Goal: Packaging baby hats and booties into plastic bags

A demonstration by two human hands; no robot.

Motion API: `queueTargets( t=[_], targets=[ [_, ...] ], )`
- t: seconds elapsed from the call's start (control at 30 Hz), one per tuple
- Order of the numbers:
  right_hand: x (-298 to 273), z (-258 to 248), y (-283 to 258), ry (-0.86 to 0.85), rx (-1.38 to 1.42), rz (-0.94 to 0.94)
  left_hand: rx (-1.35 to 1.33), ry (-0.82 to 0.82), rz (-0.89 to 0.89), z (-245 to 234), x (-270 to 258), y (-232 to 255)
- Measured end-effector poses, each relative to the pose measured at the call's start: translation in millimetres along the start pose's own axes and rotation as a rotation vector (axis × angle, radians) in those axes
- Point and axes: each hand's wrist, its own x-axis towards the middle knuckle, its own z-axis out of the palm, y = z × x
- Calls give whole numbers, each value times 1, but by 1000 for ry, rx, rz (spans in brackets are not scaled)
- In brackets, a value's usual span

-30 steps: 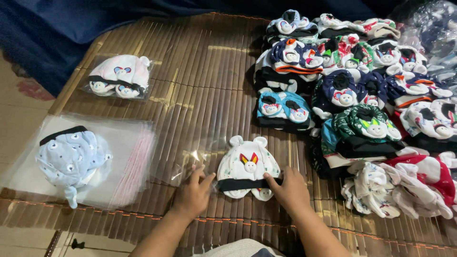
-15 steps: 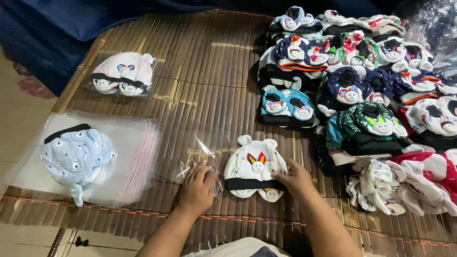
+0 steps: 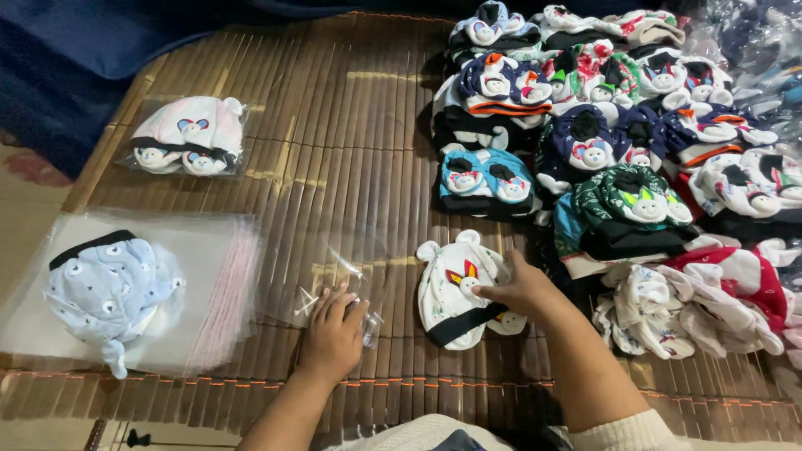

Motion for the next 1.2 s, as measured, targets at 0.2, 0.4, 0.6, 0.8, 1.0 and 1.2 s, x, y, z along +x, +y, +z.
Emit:
queueTargets(
  t=[0.2,0.4,0.6,0.8,1.0,1.2],
  targets=[
    [30,22,11,66,-377,-80,7,23,2,-1,2,2],
    [17,89,3,810,-836,-350,9,-2,-5,4,-2,-1],
    [-62,103,-39,1075,-913,-656,11,16,9,1,1,1],
    [-78,123,-20,854,-762,-919,8,-2,-6,8,-5,-2],
    [-69,143,4,793,-716,-1017,25,4,16,0,0,1],
    [-64,139,18,738,-705,-1062,20,14,19,-3,2,4]
  ],
)
